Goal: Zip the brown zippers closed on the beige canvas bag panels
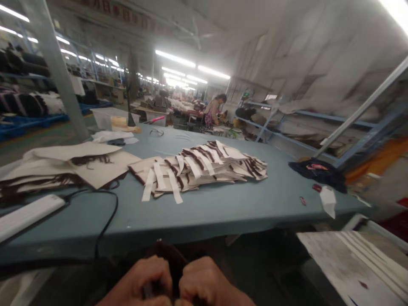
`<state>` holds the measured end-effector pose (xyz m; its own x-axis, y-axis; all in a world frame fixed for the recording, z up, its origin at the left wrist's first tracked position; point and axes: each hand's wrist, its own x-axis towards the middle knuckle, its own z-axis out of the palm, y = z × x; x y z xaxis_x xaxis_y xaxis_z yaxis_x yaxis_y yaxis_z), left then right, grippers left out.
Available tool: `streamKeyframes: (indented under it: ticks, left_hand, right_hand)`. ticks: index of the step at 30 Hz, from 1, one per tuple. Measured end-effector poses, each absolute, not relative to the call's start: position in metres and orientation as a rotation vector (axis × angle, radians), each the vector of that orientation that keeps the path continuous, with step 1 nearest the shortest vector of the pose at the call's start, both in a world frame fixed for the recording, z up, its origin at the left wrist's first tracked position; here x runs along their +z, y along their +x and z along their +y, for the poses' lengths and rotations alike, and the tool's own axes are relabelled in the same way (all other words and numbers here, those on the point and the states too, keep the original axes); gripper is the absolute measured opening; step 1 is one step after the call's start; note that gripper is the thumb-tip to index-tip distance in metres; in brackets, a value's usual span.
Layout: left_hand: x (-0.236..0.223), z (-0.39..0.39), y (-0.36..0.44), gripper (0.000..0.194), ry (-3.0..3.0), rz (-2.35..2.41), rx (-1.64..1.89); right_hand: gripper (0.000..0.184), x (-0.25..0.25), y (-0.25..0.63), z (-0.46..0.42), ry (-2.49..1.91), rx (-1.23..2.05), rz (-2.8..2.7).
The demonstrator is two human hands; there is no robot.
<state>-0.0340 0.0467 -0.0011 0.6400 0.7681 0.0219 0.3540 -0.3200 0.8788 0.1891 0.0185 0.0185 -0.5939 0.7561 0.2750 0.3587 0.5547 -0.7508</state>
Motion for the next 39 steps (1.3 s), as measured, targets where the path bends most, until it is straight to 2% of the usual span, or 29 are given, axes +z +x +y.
streamKeyframes:
  ticks: [2,3,8,11,16,22,26,30,34,36,39]
  left_hand:
    - [0.003,0.044,-0.032,0.031,1.923,0.915,0.539]
    - [0.004,0.044,-0.031,0.028,1.947,0.907,0.560]
    - [-0.001,0.038,-0.021,0.027,2.316,0.819,0.796]
    - [-0.007,0.022,-0.005,0.029,2.563,0.817,0.832]
    - [0.000,-0.008,0.028,0.031,2.761,0.785,0.661]
    - [0.005,-0.034,0.060,0.019,2.832,0.625,0.575]
    - [-0.006,-0.045,0.077,0.015,2.885,0.531,0.620]
    - [-0.007,-0.048,0.091,0.015,2.845,0.520,0.646]
    - [0.013,-0.049,0.087,0.017,2.614,0.358,1.165]
    - [0.030,-0.048,0.071,0.023,2.396,0.415,1.354]
    - [0.052,-0.033,0.031,0.015,2.272,0.508,1.243]
  right_hand:
    - [0.035,0.033,0.198,0.012,-0.710,0.564,-2.215]
    - [0.034,0.041,0.205,0.011,-0.799,0.447,-2.209]
    - [0.040,0.046,0.245,0.014,-0.939,0.319,-2.297]
    - [0.037,0.031,0.268,0.007,-1.114,0.464,-2.345]
    - [0.017,0.030,0.289,-0.006,-1.489,0.913,-2.281]
    - [0.045,0.046,0.251,0.009,-1.724,1.143,-2.260]
    - [0.033,0.037,0.212,0.023,-1.864,1.027,-2.340]
    - [0.029,0.028,0.199,0.028,-1.758,1.030,-2.300]
    - [0.025,0.041,0.216,0.034,-1.431,1.372,-2.072]
    - [0.031,0.054,0.230,0.037,-1.280,1.550,-1.972]
    - [0.046,0.072,0.250,0.045,-1.190,1.724,-1.954]
